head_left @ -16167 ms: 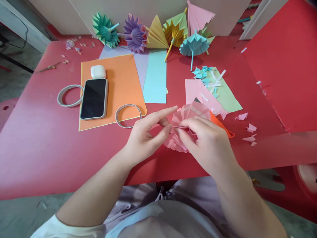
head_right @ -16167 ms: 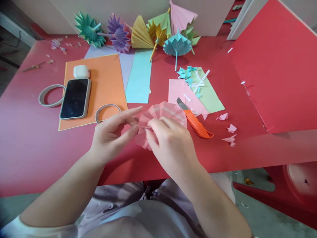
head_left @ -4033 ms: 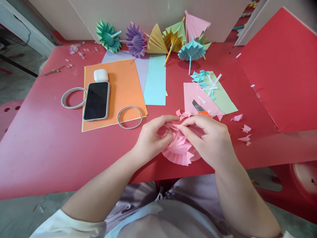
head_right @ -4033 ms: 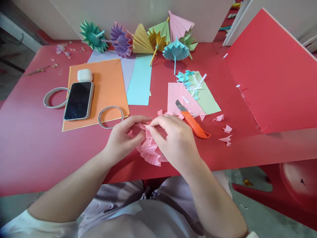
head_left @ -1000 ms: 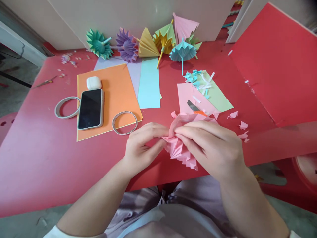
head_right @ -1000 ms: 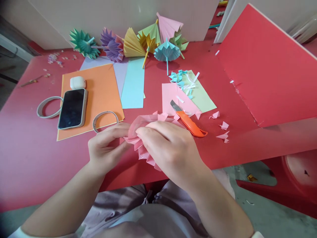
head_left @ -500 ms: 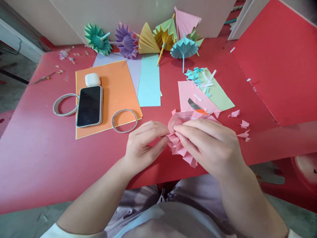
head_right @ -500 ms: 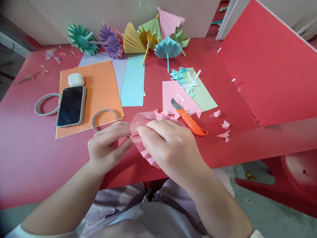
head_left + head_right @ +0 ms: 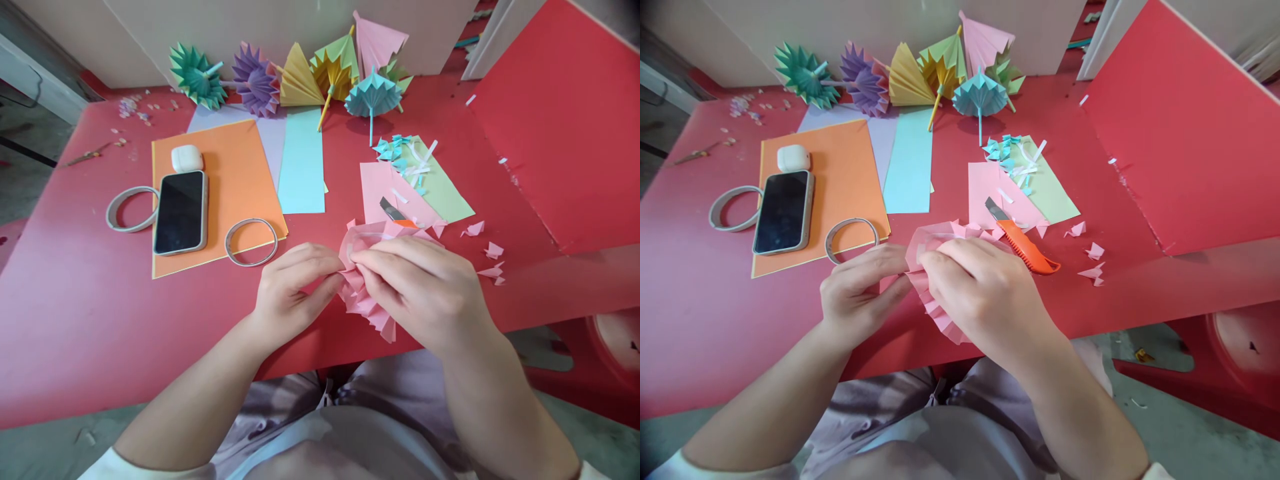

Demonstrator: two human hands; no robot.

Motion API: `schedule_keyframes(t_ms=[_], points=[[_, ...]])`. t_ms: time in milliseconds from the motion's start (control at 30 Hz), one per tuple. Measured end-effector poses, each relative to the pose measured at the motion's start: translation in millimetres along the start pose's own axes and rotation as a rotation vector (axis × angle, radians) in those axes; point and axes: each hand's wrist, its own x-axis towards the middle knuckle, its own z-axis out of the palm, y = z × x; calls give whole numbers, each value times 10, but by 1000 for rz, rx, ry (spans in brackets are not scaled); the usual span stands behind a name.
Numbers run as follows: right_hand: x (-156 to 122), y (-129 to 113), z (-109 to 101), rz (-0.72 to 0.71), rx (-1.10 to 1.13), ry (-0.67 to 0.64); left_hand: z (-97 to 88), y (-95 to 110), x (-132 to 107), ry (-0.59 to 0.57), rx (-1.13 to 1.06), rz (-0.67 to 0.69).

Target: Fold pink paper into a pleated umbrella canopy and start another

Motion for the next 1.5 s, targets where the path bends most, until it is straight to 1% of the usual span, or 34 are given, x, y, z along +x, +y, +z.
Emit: schedule_keyframes(t_ms=[300,433,667,967,1233,1500], points=[[2,-6,0,-4,-32,-7,5,24,5,4,15,-28],[-3,2,9,-5,-1,-5,4,23,7,7,19,-5],[-26,30,20,-7,39,19,6,21,4,-8,0,-19],[-27,36,22,26,27,6,8,15,2,-8,-19,-37],[-43,47,-15,83,96,-29,6,11,0,12,10,-23],[-32,32,7,40,42,-2,12,28,18,-2,-9,-30]])
